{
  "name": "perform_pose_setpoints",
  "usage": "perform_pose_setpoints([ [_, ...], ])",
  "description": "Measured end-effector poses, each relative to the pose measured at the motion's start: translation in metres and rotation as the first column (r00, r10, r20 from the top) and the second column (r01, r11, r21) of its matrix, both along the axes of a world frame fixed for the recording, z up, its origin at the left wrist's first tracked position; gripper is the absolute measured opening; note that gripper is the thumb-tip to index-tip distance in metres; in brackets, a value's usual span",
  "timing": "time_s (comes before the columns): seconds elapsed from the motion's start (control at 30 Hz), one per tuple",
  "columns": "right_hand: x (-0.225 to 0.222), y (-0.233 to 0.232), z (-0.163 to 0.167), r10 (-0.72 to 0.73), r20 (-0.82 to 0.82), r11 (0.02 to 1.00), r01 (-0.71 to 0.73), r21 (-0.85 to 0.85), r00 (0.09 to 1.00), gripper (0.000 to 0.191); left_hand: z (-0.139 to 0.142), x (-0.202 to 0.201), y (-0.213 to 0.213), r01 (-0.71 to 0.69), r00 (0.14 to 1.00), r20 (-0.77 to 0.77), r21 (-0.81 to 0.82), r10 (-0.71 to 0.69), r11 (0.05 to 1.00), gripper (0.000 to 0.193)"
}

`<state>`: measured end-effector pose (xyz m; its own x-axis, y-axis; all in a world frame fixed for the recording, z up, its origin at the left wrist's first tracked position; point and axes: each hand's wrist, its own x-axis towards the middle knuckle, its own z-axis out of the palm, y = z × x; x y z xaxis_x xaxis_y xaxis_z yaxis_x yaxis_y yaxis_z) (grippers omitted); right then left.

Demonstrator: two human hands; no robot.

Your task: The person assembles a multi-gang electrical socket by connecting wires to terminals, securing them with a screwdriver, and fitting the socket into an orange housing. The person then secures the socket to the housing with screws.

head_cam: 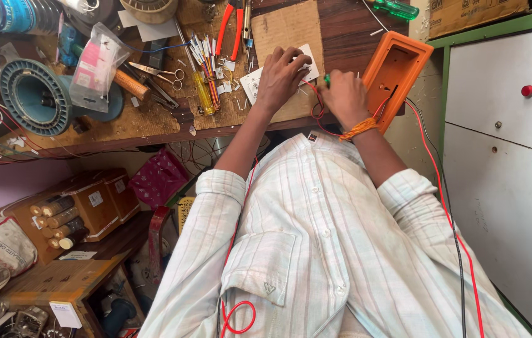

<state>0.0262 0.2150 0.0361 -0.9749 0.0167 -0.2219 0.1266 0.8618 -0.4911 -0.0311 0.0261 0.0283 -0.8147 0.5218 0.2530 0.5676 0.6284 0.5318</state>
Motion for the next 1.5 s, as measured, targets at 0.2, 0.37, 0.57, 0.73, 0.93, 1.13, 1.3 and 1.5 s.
perform_pose_setpoints([
  [0.2, -0.009, -0.011, 0.005, 0.105, -0.088, 0.966, -0.081, 0.245, 0.991, 0.015, 0.0, 0.005, -0.001, -0.085, 0.994, 0.073, -0.024, 0.086, 0.996, 0.023],
  [0.37, -0.023, 0.005, 0.019, -0.099, -0.073, 0.993, 0.094, -0.073, 0.992, 0.022, 0.011, 0.004, 0.001, -0.171, 0.984, 0.073, 0.119, 0.163, 0.978, 0.035],
  [0.57, -0.018, 0.009, 0.031, -0.059, -0.052, 0.875, 0.027, -0.484, 0.997, 0.018, 0.023, 0.004, 0.004, -0.379, 0.82, 0.572, 0.506, 0.028, 0.775, 0.048],
  [0.73, -0.009, 0.005, 0.034, 0.024, -0.138, 0.879, -0.087, -0.468, 0.99, 0.014, 0.02, 0.013, 0.0, -0.594, 0.613, 0.776, 0.578, -0.151, 0.559, 0.039],
  [0.93, -0.004, 0.0, 0.034, 0.107, -0.233, 0.97, -0.153, -0.187, 0.966, 0.013, 0.012, 0.014, 0.005, -0.627, 0.605, 0.788, 0.558, -0.111, 0.543, 0.025],
  [1.13, -0.005, -0.003, 0.033, 0.068, -0.297, 0.967, -0.136, -0.215, 0.953, 0.015, 0.02, 0.017, 0.004, -0.536, 0.646, 0.742, 0.607, -0.178, 0.587, 0.019],
  [1.3, -0.006, -0.001, 0.029, 0.031, -0.261, 0.973, -0.088, -0.213, 0.965, 0.019, 0.025, 0.017, 0.004, -0.792, 0.454, 0.886, 0.448, -0.091, 0.415, 0.024],
  [1.5, -0.004, -0.003, 0.025, 0.055, -0.214, 0.971, -0.102, -0.215, 0.975, 0.02, 0.009, 0.017, 0.0, -0.879, 0.339, 0.906, 0.401, -0.253, 0.259, 0.034],
])
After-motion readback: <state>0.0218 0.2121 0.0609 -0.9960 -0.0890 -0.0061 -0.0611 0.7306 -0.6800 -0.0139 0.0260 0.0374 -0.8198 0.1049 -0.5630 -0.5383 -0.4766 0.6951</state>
